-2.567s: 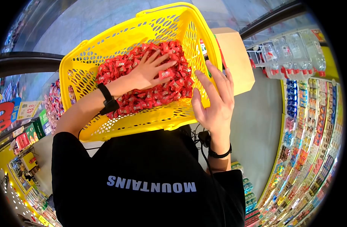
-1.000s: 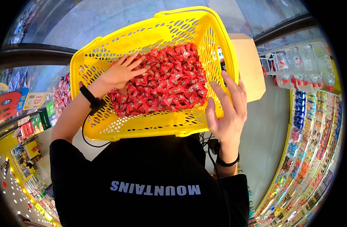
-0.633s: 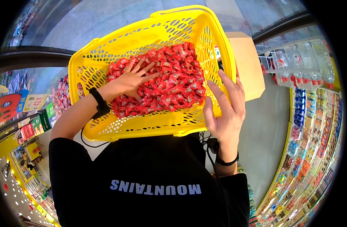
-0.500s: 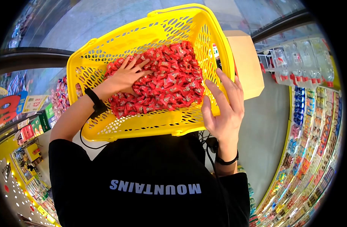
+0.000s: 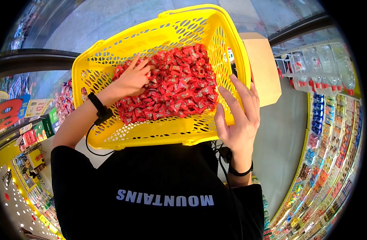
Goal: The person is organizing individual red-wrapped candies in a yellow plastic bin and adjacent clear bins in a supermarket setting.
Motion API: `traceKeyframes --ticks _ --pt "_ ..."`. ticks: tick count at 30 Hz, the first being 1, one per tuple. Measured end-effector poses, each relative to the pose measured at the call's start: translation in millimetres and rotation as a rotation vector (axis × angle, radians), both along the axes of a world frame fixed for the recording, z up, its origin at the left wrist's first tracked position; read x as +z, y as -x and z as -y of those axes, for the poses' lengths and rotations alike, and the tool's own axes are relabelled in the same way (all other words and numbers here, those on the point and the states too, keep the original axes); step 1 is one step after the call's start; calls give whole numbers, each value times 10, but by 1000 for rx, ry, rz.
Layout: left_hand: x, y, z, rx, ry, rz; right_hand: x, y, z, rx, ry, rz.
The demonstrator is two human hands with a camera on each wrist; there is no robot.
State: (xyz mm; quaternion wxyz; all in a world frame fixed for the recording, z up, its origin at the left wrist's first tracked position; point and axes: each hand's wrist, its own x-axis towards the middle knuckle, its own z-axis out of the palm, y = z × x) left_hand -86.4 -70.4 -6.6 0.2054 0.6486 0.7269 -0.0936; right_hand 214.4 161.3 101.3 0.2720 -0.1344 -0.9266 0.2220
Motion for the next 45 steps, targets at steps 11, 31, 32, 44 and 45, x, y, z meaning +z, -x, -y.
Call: traceKeyframes --ticks 11,31,32,44,45 --pt "86 -94 -75 111 -26 148 12 13 -6 4 5 6" --pt "1599 -613 215 251 -443 195 16 -6 -38 87 -27 10" --pt "1614 -645 265 272 -446 179 22 0 -36 89 -38 14" --pt "1716 -964 1558 505 -668 10 251 148 769 225 -132 -37" --pt "1687 -947 1747 527 -716 3 259 210 933 267 -131 -35"
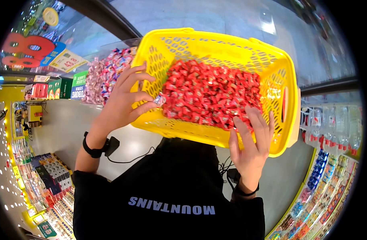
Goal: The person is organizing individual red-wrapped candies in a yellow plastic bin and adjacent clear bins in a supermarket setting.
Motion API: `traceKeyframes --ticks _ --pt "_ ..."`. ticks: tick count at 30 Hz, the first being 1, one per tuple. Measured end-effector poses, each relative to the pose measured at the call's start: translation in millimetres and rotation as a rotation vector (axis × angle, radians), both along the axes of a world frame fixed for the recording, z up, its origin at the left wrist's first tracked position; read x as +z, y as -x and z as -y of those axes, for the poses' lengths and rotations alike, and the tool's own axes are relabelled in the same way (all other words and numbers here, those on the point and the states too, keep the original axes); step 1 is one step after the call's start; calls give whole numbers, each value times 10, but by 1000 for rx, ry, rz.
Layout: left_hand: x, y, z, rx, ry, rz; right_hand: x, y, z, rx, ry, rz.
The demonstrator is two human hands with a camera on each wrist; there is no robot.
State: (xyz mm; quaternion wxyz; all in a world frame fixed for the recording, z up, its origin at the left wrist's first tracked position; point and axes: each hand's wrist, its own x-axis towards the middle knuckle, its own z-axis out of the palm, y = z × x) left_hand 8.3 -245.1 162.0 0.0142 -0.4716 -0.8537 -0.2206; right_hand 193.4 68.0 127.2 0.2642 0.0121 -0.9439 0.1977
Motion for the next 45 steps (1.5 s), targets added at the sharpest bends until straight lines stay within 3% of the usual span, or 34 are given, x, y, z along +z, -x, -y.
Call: traceKeyframes --ticks 4,8,11,17,21,27,30,33,41,45 --pt "-271 105 874 242 -231 -44 -48 254 740 94 18 -4" --pt "-761 229 1637 443 -135 -205 -169 535 1569 101 57 -22" --pt "-1104 411 1973 453 -120 -237 -193 753 2069 81 -64 -38" --pt "-1219 604 2200 489 -172 -285 -288 881 2394 44 -65 -34" --pt "-1270 726 2381 635 -226 -300 -324 895 2419 15 -99 -26" --pt "-1524 982 2753 555 -130 -206 -301 858 2582 126 -32 -83" --pt "-1437 1075 2853 479 -76 -141 -330 766 2926 217 137 -116" --pt "-1390 1137 2930 393 -70 -50 -507 707 3118 258 94 -69" --pt "-1365 1626 2921 208 -100 12 -938 604 3648 -33 86 -50" --pt "-1438 1672 2975 132 -119 22 -1137 831 4020 -605 154 43"
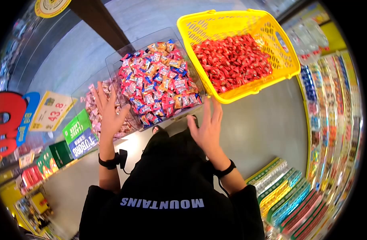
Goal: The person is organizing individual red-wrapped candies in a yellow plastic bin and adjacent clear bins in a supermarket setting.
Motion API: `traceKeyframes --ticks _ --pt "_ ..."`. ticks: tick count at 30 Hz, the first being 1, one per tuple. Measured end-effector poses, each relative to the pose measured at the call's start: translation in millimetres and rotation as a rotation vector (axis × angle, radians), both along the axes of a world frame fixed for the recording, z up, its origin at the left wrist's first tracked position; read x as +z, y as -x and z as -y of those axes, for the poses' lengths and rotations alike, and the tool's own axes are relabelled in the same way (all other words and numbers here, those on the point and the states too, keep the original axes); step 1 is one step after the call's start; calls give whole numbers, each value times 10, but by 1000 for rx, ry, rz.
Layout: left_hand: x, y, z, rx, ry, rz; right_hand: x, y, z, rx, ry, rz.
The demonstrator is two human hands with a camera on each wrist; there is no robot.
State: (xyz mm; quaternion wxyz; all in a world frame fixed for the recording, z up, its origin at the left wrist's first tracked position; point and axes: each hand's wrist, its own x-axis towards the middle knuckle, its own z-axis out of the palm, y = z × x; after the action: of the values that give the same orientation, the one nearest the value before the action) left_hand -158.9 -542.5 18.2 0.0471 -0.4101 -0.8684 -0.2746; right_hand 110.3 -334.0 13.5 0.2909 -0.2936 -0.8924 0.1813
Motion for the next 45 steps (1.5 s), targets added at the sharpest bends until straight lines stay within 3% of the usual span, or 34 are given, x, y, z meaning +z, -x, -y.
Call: traceKeyframes --ticks 7,8,13,15,19,28,32,35,39,40,42,45 --pt "11 8 -14 -65 8 55 -304 451 -38 -385 322 -104" --pt "-1 -22 -14 -66 2 48 -317 476 -65 -396 284 -145" --pt "-44 -70 -78 -89 -62 109 -526 503 -205 -440 625 -400" --pt "-108 -71 -122 -133 -203 105 -486 516 -167 -398 672 -480" --pt "-201 -56 -130 -198 -361 193 -650 488 -170 -355 692 -560" --pt "-163 -83 -14 -249 -332 224 -511 266 22 -351 545 -530" --pt "-113 -189 13 -205 -257 160 -414 -6 9 -389 467 -271" --pt "-119 -102 79 -142 -211 99 -82 188 -101 -413 369 -162" --pt "-98 -34 94 -64 -68 105 -150 388 -161 -417 204 -164" --pt "-109 11 81 -73 -30 124 -108 389 -185 -389 381 -244" --pt "-12 23 14 -72 30 165 -189 427 -217 -361 351 -288" --pt "10 32 -65 -165 -74 190 -272 420 -168 -357 332 -346"
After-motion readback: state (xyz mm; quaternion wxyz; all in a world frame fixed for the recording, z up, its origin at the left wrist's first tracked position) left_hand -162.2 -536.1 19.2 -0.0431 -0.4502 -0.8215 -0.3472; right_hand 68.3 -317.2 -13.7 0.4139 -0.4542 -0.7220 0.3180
